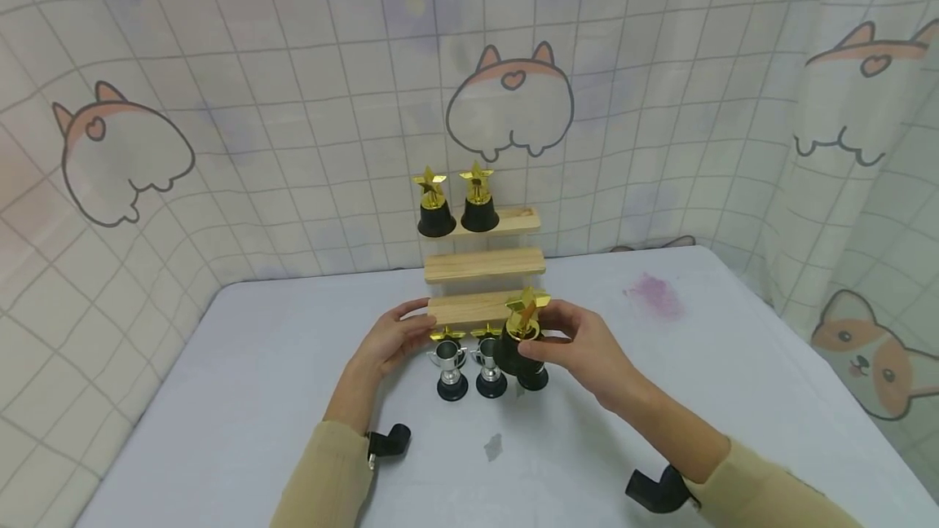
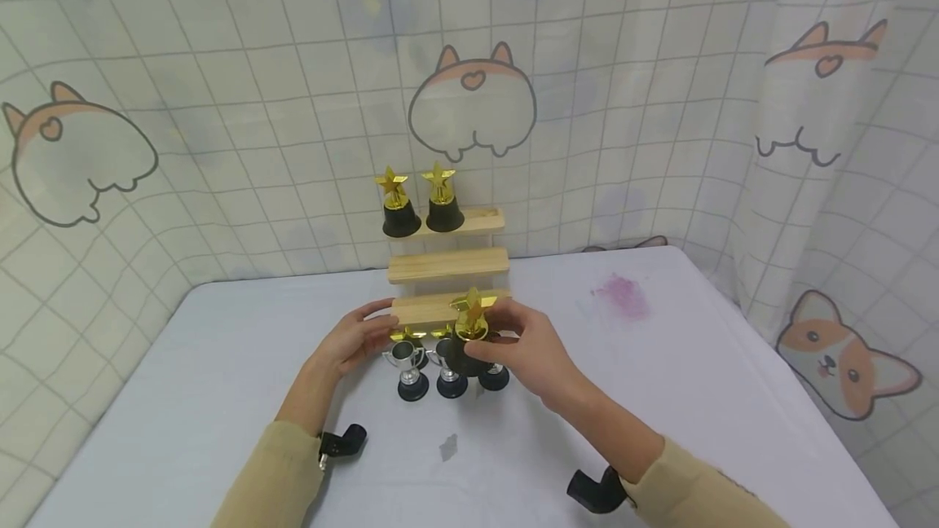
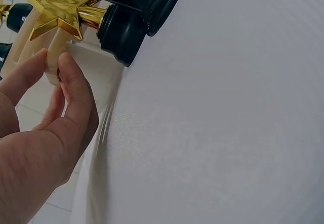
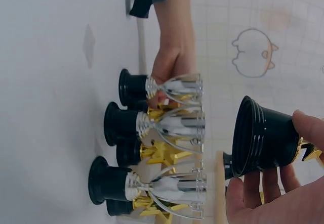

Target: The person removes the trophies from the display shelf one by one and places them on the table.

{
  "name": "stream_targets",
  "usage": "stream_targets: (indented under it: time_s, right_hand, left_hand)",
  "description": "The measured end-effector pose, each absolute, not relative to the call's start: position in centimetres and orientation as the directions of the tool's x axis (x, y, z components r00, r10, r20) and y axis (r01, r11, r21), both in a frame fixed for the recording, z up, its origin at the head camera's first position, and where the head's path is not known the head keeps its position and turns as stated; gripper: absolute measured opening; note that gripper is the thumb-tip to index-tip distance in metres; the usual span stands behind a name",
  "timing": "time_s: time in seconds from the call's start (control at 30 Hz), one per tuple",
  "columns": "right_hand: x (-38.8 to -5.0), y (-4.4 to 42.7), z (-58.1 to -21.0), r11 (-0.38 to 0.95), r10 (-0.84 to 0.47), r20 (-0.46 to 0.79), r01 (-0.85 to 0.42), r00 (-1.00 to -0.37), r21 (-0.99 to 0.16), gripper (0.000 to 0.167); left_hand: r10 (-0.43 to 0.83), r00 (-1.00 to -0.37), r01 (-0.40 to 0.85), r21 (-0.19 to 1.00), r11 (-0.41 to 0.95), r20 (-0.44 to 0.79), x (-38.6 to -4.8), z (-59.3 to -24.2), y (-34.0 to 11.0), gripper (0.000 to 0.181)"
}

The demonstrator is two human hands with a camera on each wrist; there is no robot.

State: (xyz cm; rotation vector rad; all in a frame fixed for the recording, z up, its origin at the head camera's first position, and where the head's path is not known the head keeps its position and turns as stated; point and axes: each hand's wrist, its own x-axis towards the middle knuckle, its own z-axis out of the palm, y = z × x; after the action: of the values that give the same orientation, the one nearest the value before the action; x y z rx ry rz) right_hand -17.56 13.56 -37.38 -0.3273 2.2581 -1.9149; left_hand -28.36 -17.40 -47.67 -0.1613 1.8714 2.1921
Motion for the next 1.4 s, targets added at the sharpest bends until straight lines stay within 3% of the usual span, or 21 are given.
stream_targets:
  time_s: [1.07, 1.4]
  right_hand:
    - [-14.7, 9.6, -42.7, 0.077, -0.458, -0.068, 0.036, -0.886, -0.996, 0.046]
    - [-15.0, 7.9, -44.6, 0.173, -0.468, -0.087, 0.005, -0.879, -0.985, 0.044]
  left_hand:
    - [0.135, -0.963, -0.253, 0.958, -0.137, -0.235, -28.4, -47.9, -17.4, 0.058]
    - [0.138, -0.961, -0.260, 0.955, -0.143, -0.241, -28.6, -48.1, -17.5, 0.058]
